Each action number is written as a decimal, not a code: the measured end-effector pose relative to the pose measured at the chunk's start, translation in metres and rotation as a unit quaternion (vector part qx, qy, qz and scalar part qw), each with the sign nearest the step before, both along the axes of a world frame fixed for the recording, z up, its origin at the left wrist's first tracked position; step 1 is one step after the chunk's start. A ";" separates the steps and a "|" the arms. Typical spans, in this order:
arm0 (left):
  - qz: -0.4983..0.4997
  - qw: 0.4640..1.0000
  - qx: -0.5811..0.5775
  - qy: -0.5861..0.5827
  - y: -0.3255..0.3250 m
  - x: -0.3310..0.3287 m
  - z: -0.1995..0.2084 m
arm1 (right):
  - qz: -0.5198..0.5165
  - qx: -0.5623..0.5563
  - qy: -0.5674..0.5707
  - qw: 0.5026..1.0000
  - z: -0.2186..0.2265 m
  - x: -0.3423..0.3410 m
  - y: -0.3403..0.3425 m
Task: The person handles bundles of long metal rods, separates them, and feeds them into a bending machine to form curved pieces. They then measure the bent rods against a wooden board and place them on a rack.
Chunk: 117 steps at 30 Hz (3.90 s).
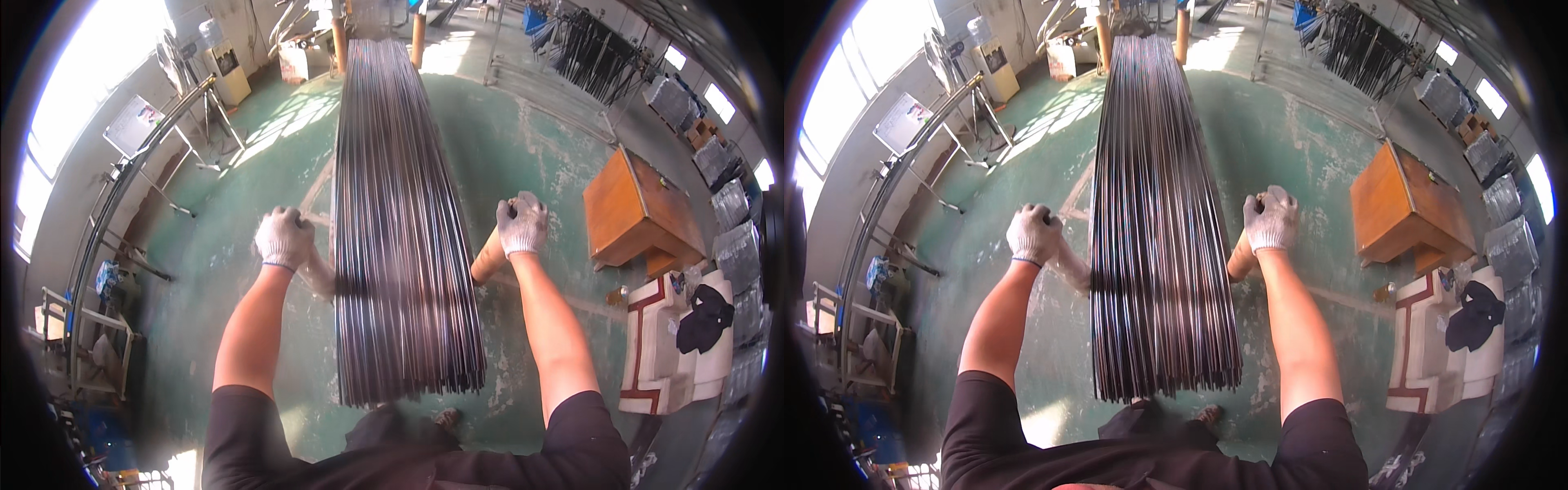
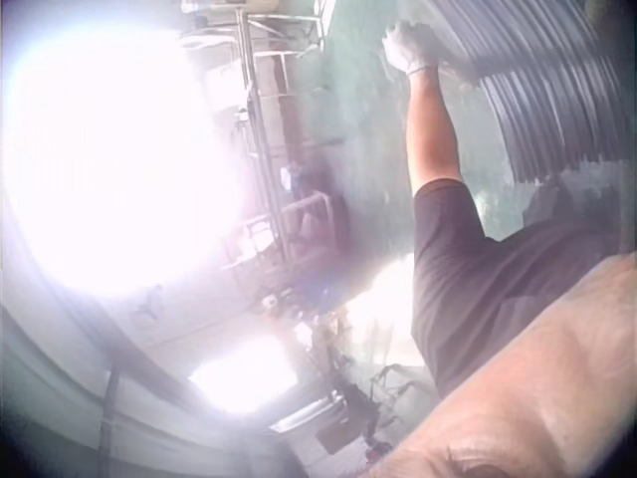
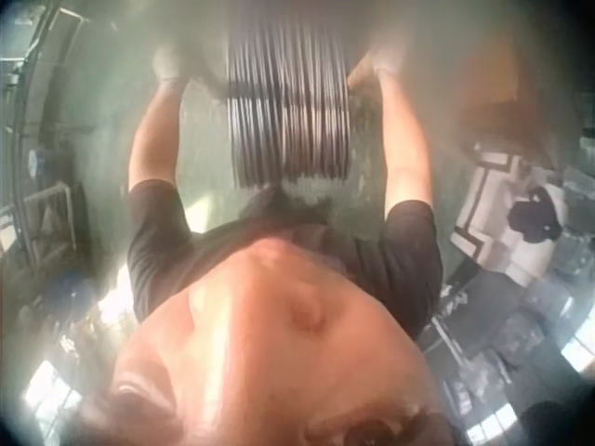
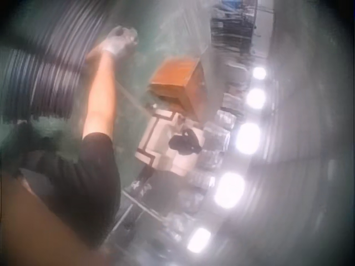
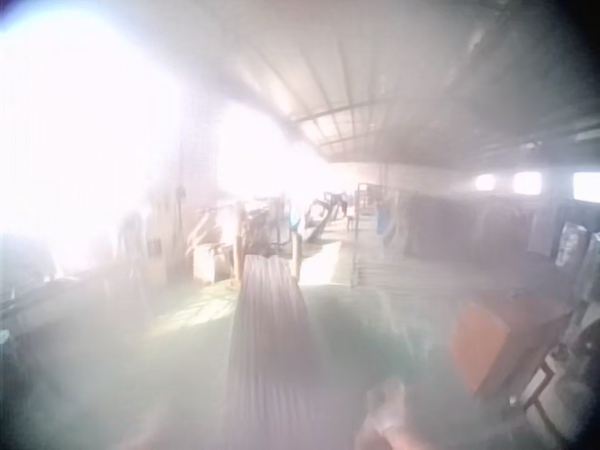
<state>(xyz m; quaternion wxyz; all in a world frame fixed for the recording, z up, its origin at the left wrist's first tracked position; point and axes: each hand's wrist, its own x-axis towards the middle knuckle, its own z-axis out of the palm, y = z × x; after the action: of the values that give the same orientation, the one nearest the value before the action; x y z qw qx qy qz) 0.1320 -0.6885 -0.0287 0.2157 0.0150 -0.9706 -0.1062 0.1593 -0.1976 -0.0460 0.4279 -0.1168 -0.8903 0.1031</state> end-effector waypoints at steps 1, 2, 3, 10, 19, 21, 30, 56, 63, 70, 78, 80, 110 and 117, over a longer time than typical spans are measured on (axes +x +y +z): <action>-0.002 1.000 0.003 0.009 0.009 -0.009 0.002 | -0.002 0.000 -0.006 1.000 0.002 -0.006 0.007; 0.006 1.000 0.008 0.009 0.017 -0.014 -0.001 | -0.003 0.001 -0.011 1.000 0.005 -0.010 0.013; 0.006 1.000 0.005 0.007 0.024 -0.018 -0.002 | -0.005 0.000 -0.017 1.000 0.006 -0.016 0.020; -0.005 1.000 -0.002 0.022 0.066 -0.054 0.003 | -0.003 -0.008 -0.086 0.996 0.003 -0.062 0.068; 0.026 1.000 -0.008 0.010 0.067 -0.110 0.005 | 0.007 0.025 -0.092 0.995 0.000 -0.119 0.072; 0.036 0.999 -0.008 0.020 0.061 -0.124 0.001 | 0.012 0.033 -0.077 0.996 0.000 -0.132 0.067; 0.067 0.997 -0.023 0.022 0.027 -0.185 -0.006 | 0.079 0.070 0.009 0.994 -0.008 -0.190 0.043; 0.023 0.771 0.439 -0.462 0.529 -0.047 -0.210 | 0.614 -0.013 -0.367 0.698 0.076 -0.240 0.148; 0.055 0.795 0.396 -0.456 0.599 -0.098 -0.224 | 0.696 -0.084 -0.300 0.647 0.039 -0.305 0.258; 0.030 0.816 0.376 -0.437 0.626 -0.284 -0.314 | 0.522 -0.045 -0.414 0.744 0.037 -0.496 0.437; -0.215 0.847 0.101 -0.476 0.736 -0.544 -0.350 | 0.031 -0.297 -0.408 0.863 -0.075 -0.571 0.760; -0.153 0.824 0.245 -0.487 0.774 -0.616 -0.281 | -0.073 -0.430 -0.247 0.865 -0.155 -0.514 0.839; -0.020 0.900 0.414 -0.132 0.817 -1.406 -0.158 | 0.118 -0.336 -0.355 0.864 -0.187 -1.512 0.874; 0.057 0.792 0.602 0.081 0.757 -1.655 -0.012 | 0.104 -0.087 -0.736 0.663 -0.290 -1.523 0.863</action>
<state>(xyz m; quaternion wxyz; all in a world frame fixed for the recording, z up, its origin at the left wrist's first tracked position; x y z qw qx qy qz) -1.5226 0.0685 -0.0403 0.2468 0.1887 -0.6864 -0.6576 -1.3636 0.6650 -0.3362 -0.3928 -0.0981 -0.9085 0.1039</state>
